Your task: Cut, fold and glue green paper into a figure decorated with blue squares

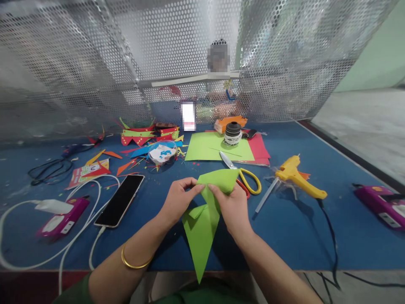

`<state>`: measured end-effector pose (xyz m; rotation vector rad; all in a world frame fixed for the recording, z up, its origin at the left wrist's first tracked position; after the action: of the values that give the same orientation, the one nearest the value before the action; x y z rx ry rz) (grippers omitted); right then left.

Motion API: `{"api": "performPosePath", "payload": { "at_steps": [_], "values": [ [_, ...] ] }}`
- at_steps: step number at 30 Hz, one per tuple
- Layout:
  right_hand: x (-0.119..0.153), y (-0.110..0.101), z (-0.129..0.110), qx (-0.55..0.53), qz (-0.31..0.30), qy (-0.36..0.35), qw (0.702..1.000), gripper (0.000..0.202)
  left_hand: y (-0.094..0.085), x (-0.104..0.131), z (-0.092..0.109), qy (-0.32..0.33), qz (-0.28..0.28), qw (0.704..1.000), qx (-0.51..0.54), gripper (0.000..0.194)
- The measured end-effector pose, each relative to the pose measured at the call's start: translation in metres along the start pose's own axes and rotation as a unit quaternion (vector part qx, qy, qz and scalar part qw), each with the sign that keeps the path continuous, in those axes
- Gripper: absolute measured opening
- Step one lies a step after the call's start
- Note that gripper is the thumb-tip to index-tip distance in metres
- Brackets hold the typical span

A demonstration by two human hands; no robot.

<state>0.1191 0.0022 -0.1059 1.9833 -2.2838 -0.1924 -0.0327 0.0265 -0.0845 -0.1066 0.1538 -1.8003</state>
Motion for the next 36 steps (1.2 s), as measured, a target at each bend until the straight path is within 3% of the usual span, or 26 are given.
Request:
{"api": "performPosePath", "payload": {
  "at_steps": [6,12,21,27,31,36],
  "values": [
    [-0.002,0.005,0.003,-0.095,-0.052,0.041,0.993,0.039,-0.006,-0.002,-0.007,-0.046,0.054,0.992,0.103,0.024],
    [0.0,0.004,0.008,-0.088,-0.056,0.078,0.992,0.041,0.0,-0.002,-0.013,-0.071,0.032,0.985,0.156,0.027],
    [0.003,0.012,0.01,-0.04,-0.101,0.103,0.989,0.049,-0.005,-0.001,-0.016,-0.06,0.086,0.979,0.176,0.028],
    [0.003,0.007,0.011,-0.059,-0.069,0.118,0.989,0.05,-0.002,0.0,-0.016,-0.074,0.064,0.98,0.175,0.045],
    [0.004,0.007,0.01,-0.059,-0.072,0.114,0.989,0.051,0.002,0.0,-0.011,-0.08,0.028,0.983,0.163,0.039],
    [0.004,0.01,0.011,-0.051,-0.098,0.1,0.989,0.047,-0.001,-0.001,-0.016,-0.088,0.059,0.985,0.135,0.03]
  ]
}}
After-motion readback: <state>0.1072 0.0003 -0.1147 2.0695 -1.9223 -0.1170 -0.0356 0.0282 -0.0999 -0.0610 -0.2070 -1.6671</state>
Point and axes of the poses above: each hand's wrist, its own x-axis away from the middle knuckle, its own y-axis out of the palm, z = x × y, the point moved 5 cm from there along -x, towards the middle knuckle, and after that the axes turned 7 degrees about -z, right-handed, at the moved point
